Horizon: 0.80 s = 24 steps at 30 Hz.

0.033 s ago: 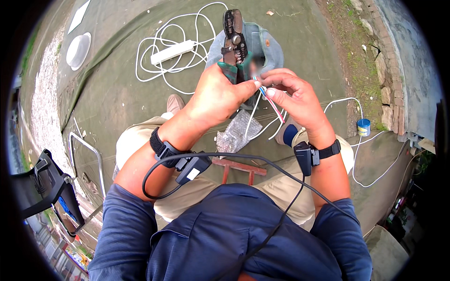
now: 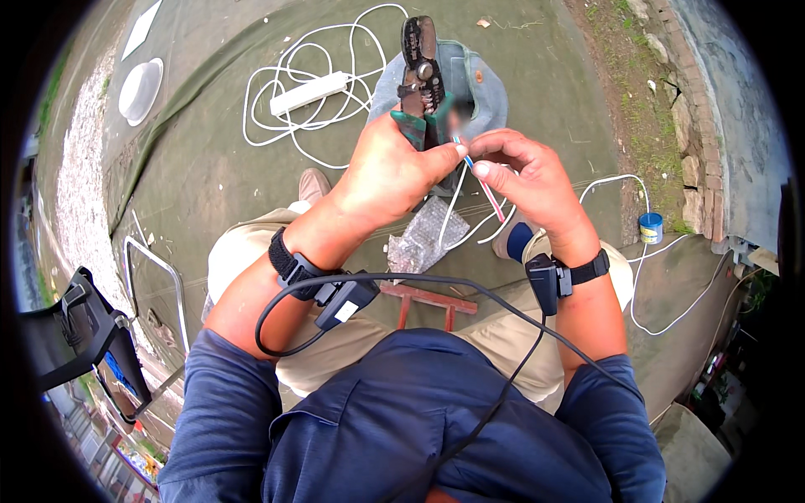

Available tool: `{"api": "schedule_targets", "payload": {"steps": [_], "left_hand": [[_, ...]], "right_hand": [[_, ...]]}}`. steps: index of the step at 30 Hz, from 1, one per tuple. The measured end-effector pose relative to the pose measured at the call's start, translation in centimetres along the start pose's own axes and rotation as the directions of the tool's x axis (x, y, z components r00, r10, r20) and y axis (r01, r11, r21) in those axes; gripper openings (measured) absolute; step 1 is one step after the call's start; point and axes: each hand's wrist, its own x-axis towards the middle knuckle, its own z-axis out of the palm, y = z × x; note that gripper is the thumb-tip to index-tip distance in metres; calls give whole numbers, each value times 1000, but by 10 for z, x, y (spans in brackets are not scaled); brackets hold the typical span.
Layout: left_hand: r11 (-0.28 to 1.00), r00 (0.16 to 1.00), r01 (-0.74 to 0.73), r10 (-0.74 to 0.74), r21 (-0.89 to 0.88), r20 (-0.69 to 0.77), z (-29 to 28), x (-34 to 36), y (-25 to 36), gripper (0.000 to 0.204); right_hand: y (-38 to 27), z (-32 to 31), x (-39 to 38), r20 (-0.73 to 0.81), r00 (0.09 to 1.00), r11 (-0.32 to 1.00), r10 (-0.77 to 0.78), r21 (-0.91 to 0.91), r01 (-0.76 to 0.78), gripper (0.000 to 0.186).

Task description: The person walks outside carrying a power strip and a small white device, then sits on a stool. They use pliers to strip the insulation from two wires and twist the exposed ends together.

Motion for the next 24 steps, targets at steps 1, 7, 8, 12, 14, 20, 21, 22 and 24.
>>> {"api": "schedule_targets", "payload": {"steps": [1,7,8,12,14,20,21,22,24], "left_hand": [[1000,1000,-15,15,0,2,0,0,-2,24],[991,999,-32,30,-127,-18,-5,4,-5,29],[988,999,-19,14,-153,-33,-7,5,-7,30],[976,1000,9,-6,-217,13,-9,4,-5,31],[981,999,29,-23,-191,31,-7,3,-5,31],[951,997,47,-25,-305,78,-5,3,-7,32],[939,996,52,-25,-339,86,-4,2,-7,32],[929,995,56,-22,-367,97,-4,2,-7,32],[905,993,65,-15,-421,120,-3,2,-6,32]], "right_hand": [[1,0,-1,21,997,997,68,36,-69,16],[1,3,-4,49,985,965,166,197,-173,14],[0,2,-5,56,983,955,176,233,-184,13],[-8,2,-5,94,981,930,170,315,-191,14],[-5,3,-4,76,986,941,150,294,-166,14],[-1,2,-5,75,981,914,178,357,-193,16],[0,2,-5,77,982,906,170,379,-186,16],[0,2,-5,82,983,900,165,396,-184,16],[1,2,-5,89,984,885,156,430,-179,17]]}}
